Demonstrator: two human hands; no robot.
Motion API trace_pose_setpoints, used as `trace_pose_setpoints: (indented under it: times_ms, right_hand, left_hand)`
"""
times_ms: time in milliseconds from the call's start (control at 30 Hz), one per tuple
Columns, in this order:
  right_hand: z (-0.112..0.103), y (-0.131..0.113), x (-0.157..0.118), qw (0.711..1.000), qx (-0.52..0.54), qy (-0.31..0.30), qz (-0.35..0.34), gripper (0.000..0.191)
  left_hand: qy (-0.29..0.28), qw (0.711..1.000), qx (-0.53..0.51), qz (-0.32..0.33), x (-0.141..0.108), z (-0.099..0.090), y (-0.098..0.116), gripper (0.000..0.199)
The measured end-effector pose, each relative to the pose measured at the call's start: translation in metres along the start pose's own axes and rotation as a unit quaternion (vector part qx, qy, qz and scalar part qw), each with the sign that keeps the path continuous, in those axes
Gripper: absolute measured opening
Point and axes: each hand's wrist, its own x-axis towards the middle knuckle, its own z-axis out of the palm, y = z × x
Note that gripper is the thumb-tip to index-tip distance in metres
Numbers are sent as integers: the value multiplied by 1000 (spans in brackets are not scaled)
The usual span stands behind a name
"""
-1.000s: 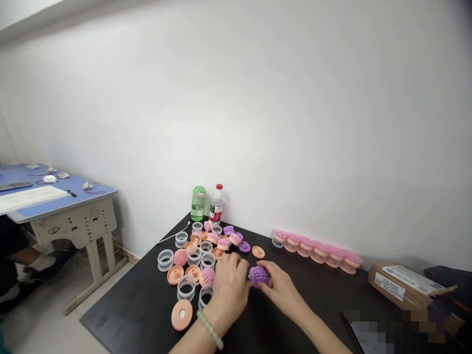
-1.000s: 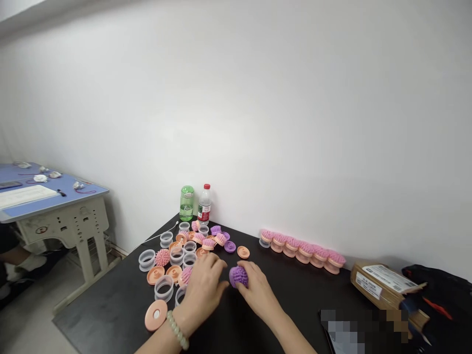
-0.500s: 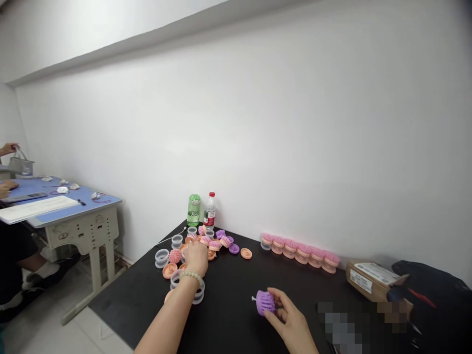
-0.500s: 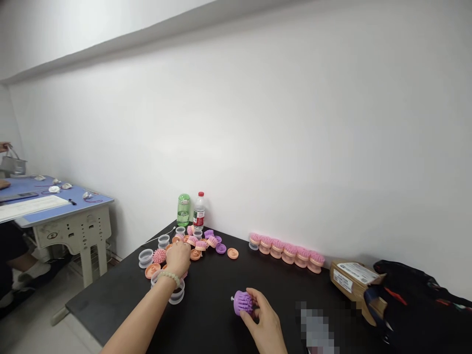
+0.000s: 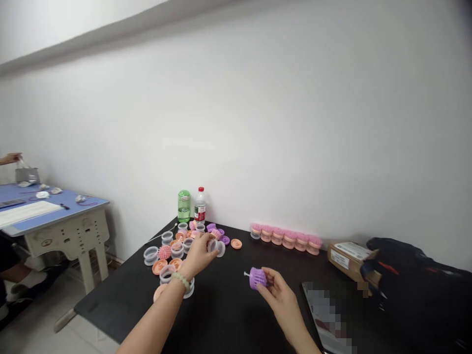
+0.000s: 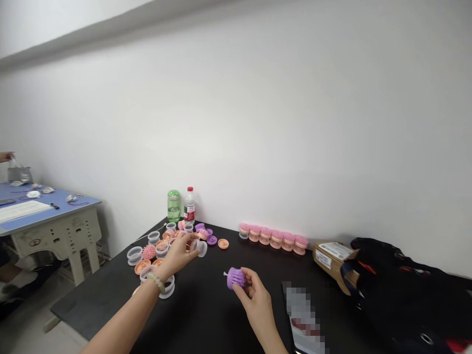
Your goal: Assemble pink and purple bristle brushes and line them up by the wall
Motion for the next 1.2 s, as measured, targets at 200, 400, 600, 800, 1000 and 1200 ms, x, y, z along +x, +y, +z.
trace_pose_setpoints:
  times_ms: [200, 400, 600, 800, 1000, 1200]
  right_hand:
    - [-12, -25, 0, 994, 78, 81, 11, 55]
    - [-11, -27, -5, 999, 27, 29, 0, 47]
    - [-3, -23, -12, 997, -62, -41, -37, 38]
    - [-4, -30, -18, 991, -97, -68, -70, 38]
    - [-4, -39, -24, 975, -171, -73, -122, 48]
    - [-5, -44, -27, 962, -214, -73, -151, 49]
  left_hand:
    - [-128, 950, -283, -27, -17, 53, 2, 37]
    - [-164, 905, -387, -67, -30, 77, -8, 43]
    - [-199, 894, -396, -67, -35, 73, -6, 47]
    - [-222, 888, -398, -60, -39, 69, -6, 47]
    - [-224, 891, -392, -44, -41, 69, -7, 45]
    - [-243, 882, -404, -25, -41, 70, -9, 47]
